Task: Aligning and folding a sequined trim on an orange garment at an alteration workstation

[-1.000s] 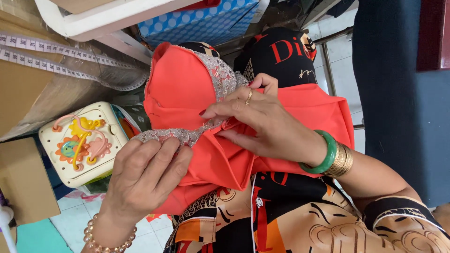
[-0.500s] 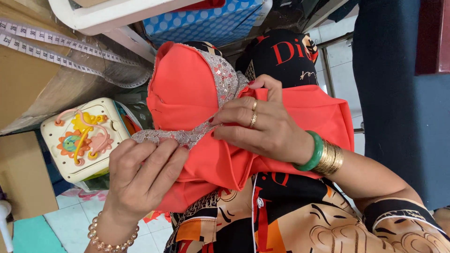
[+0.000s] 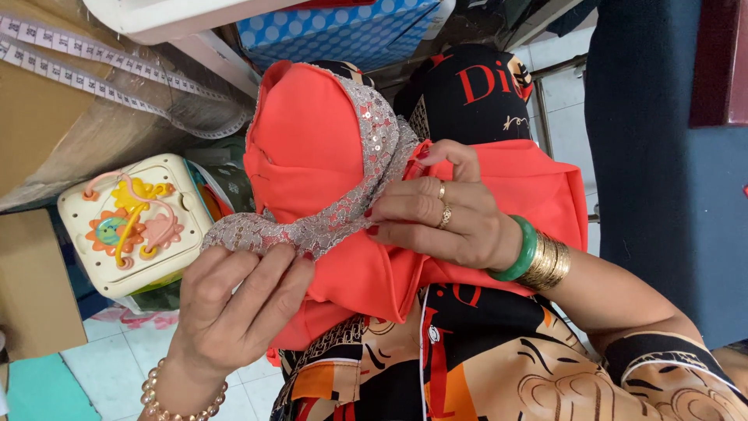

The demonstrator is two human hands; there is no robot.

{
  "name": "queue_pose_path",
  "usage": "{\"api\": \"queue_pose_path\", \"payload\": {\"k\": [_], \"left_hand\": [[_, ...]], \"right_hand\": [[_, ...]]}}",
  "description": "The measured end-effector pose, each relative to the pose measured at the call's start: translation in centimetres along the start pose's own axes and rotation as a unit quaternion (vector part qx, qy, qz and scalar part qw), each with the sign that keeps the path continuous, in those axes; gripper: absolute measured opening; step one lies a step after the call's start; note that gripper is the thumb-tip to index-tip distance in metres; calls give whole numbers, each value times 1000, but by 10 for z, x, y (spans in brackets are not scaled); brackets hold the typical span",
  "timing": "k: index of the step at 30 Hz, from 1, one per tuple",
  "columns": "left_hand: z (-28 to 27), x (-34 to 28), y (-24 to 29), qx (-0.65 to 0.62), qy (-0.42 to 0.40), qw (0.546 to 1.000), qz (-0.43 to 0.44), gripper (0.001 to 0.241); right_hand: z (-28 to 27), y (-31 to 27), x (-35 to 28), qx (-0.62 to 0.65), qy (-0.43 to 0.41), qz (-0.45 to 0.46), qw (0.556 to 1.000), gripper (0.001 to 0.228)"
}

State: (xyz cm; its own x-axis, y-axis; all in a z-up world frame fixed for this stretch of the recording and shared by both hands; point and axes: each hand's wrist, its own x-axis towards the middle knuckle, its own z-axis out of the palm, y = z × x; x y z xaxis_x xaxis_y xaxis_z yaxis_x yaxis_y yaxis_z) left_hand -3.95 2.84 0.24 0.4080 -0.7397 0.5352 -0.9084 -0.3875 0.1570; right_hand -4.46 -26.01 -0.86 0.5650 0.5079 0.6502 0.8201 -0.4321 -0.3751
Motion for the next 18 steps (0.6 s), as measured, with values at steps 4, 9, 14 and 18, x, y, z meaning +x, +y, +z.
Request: {"api": "queue_pose_path", "payload": {"k": [4,9,14,18], "left_hand": [[-1,6,-1,-13,4,1000,-18,10],[5,21,-2,-57,46,997,-18,4],[1,23,-2,7,30,1000,-3,8],[0,24,-2,6,44,999,-15,10]], "right_hand": [[7,1,7,-12,28,7,1000,16],[17,-5,21,65,-46,123,989,14],[19,0,32,-25,18,-19,999,26],[22,-1,27,-1,45,-7,999,24]]}}
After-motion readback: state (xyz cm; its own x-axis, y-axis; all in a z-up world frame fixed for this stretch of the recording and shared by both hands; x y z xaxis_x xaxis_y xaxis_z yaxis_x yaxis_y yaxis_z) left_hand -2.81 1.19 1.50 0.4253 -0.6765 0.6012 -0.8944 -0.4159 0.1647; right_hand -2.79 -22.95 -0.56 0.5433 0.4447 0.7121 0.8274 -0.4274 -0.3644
